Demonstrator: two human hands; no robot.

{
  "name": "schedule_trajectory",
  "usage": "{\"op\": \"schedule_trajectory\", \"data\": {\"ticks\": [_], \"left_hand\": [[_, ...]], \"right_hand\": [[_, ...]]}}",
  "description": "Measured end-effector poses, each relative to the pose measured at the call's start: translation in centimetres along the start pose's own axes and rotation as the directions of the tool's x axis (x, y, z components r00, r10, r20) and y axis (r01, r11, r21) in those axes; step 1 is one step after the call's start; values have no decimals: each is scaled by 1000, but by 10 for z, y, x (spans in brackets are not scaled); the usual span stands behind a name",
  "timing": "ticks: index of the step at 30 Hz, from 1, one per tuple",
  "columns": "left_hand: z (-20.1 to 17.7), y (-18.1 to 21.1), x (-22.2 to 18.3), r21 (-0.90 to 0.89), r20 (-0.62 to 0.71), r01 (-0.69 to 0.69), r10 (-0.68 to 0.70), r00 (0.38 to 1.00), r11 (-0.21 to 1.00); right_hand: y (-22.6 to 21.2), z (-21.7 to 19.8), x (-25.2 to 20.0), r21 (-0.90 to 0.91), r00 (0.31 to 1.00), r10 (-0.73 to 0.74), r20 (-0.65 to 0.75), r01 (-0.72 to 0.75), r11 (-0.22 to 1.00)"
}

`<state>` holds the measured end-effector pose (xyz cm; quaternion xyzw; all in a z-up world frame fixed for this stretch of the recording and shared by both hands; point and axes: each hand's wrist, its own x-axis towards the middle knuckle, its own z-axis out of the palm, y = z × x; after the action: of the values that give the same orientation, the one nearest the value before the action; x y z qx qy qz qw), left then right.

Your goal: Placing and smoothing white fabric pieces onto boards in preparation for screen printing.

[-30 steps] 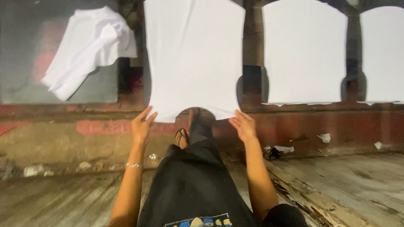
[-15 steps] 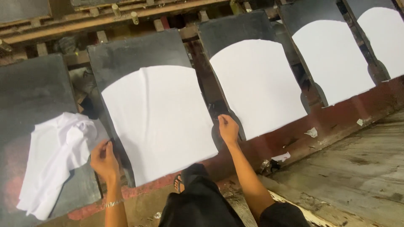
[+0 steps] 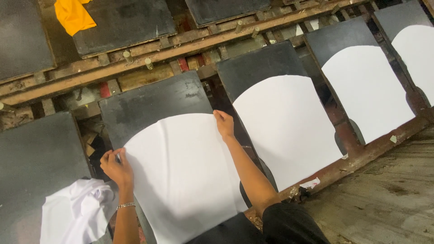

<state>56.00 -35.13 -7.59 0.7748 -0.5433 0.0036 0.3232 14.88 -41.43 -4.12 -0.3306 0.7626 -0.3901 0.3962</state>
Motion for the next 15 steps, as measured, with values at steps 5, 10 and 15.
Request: {"op": "schedule_trajectory", "data": {"ticks": [5,10,15], "left_hand": [[-26,32,9,-18,50,182,-181,982,983],[-39,40,17,-79,203,281,-261,944,956],[-39,35,21,-55,213,167,-152,965,984]], "right_hand": [[-1,0,-1,-42,999,-30,-27,29,999],[31,13,19,-193,903,-418,-99,394,899],[17,13,18,-222,910,-403,-94,375,900]]}}
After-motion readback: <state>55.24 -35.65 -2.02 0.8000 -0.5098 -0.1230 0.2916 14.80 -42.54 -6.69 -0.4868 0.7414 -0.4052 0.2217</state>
